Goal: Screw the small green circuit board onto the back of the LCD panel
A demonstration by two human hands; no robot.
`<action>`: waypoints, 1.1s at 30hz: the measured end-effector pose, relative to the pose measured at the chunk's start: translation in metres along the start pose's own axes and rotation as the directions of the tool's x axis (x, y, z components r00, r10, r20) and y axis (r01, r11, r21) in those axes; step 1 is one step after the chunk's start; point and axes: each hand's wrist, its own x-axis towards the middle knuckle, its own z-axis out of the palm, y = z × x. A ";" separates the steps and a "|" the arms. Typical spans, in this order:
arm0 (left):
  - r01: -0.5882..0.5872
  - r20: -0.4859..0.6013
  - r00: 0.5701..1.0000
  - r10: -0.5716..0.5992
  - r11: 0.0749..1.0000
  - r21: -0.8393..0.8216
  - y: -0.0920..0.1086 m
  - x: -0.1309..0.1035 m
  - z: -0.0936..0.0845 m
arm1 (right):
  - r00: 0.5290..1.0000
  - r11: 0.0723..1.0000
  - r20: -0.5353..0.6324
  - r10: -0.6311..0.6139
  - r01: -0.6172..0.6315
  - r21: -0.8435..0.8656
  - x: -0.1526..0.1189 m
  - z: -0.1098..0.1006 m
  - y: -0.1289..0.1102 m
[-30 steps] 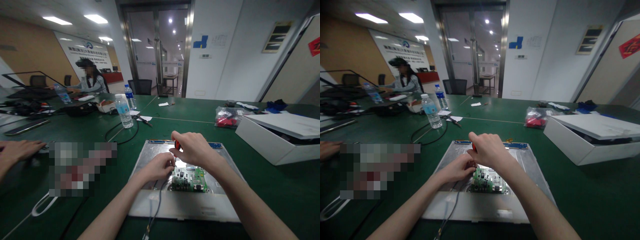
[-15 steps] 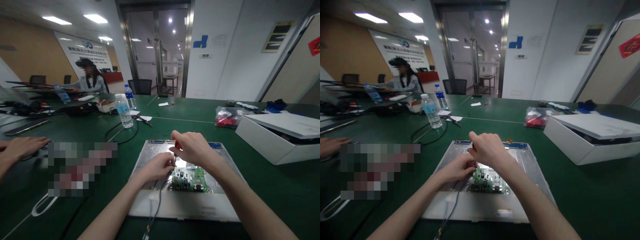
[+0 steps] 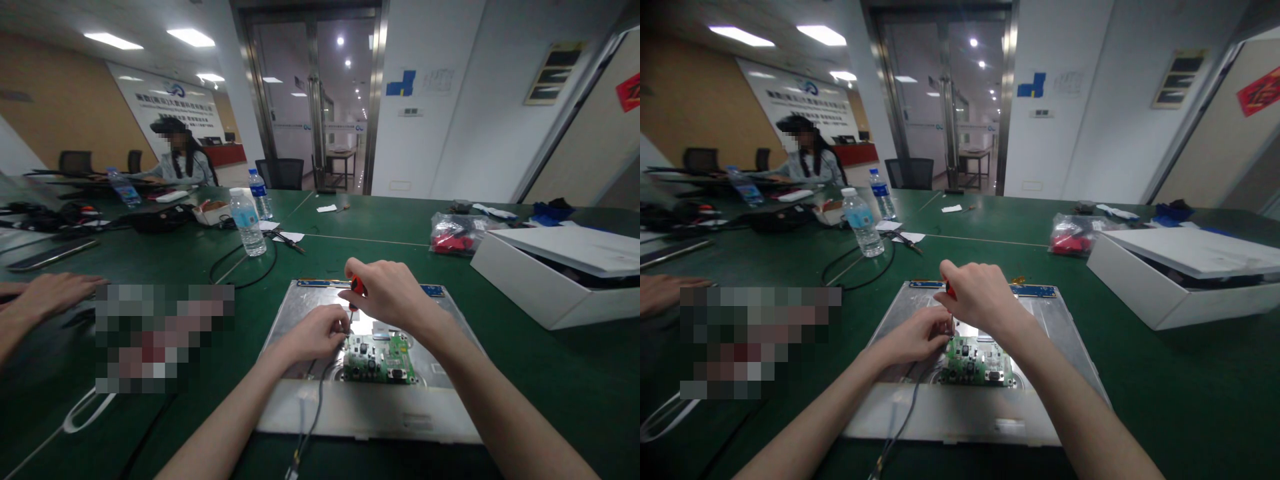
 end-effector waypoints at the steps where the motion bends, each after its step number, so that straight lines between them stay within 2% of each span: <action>1: -0.001 -0.003 1.000 0.001 1.000 0.003 0.000 0.000 0.000 | 1.000 1.000 0.002 -0.007 0.007 0.004 0.000 0.001 0.000; 13: 0.003 -0.020 1.000 -0.003 1.000 -0.002 -0.003 0.000 0.003 | 1.000 1.000 0.022 -0.003 0.003 -0.015 0.001 0.006 -0.002; 21: -0.047 -0.011 0.999 0.047 0.999 -0.013 -0.007 0.002 0.005 | 0.998 0.989 0.053 -0.040 0.032 0.143 -0.002 0.001 -0.004; 33: -0.003 -0.006 1.000 0.003 1.000 0.012 -0.003 0.001 0.002 | 1.000 0.998 0.022 -0.017 0.016 0.065 0.001 0.003 -0.003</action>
